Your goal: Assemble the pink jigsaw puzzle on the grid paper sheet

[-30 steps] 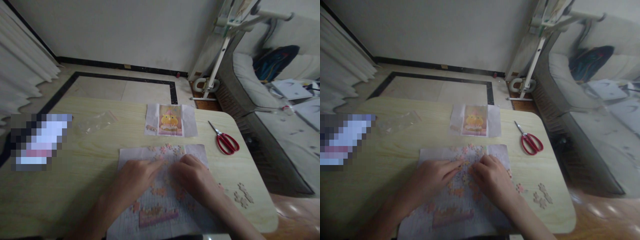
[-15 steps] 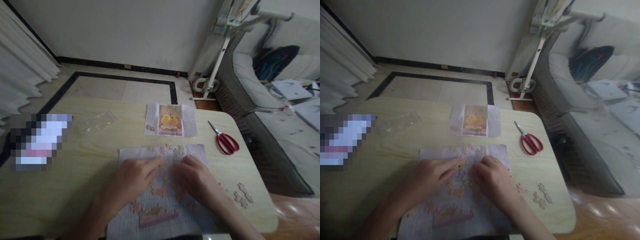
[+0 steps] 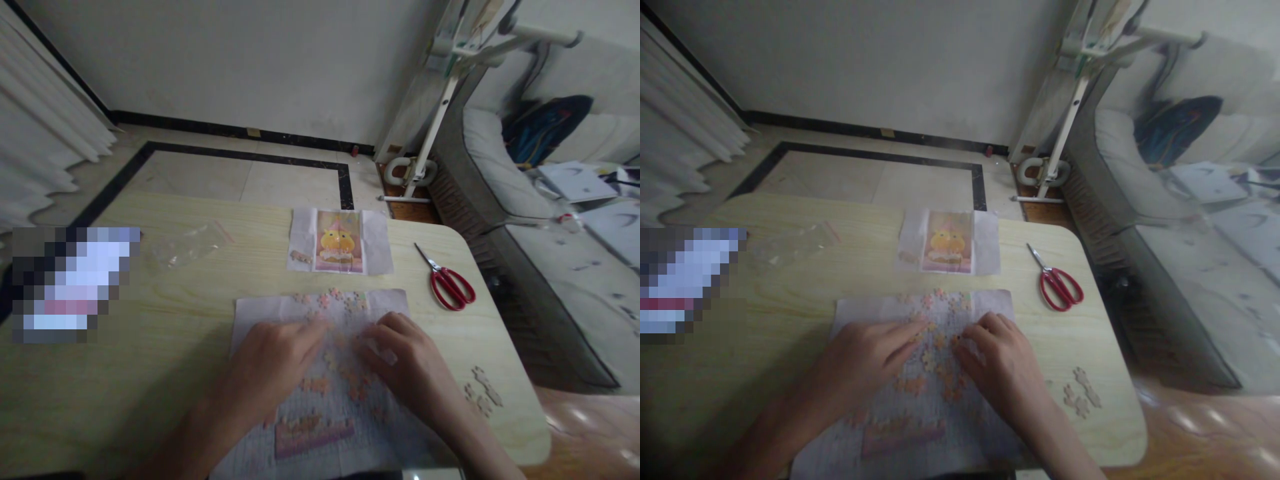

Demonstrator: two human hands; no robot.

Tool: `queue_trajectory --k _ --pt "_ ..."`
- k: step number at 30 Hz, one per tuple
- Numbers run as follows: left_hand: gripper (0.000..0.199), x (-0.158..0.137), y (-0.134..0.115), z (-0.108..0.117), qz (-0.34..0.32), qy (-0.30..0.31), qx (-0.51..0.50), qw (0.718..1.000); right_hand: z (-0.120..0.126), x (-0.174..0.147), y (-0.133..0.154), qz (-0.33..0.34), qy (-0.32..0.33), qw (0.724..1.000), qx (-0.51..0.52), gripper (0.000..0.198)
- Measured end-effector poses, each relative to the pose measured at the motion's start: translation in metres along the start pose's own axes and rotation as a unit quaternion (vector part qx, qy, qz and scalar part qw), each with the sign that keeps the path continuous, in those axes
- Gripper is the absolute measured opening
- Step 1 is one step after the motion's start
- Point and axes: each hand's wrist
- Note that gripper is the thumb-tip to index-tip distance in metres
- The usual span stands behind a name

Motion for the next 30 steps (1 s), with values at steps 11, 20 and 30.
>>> queue_trajectory --k 11,20,30 --pt "0.013 0.008 -0.002 -0.001 0.047 -0.005 -0.003 0.999 -0.004 0.004 0.004 0.012 0.027 1.000 0.000 0.012" --pt "0.020 0.007 0.003 -0.005 0.026 -0.010 -0.012 1.000 -0.004 0.018 0.001 0.042 0.022 0.999 0.015 0.021" --pt "0.022 0.006 0.005 -0.006 0.028 0.003 -0.018 0.999 -0.002 0.031 0.001 0.080 0.040 0.996 0.019 0.033"
Point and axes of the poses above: each hand's wrist, its own x-axis towards the middle knuckle, its own z-axis out of the back of the hand, y = z × x, and after that the axes turned 10 degrees about -x, right-handed
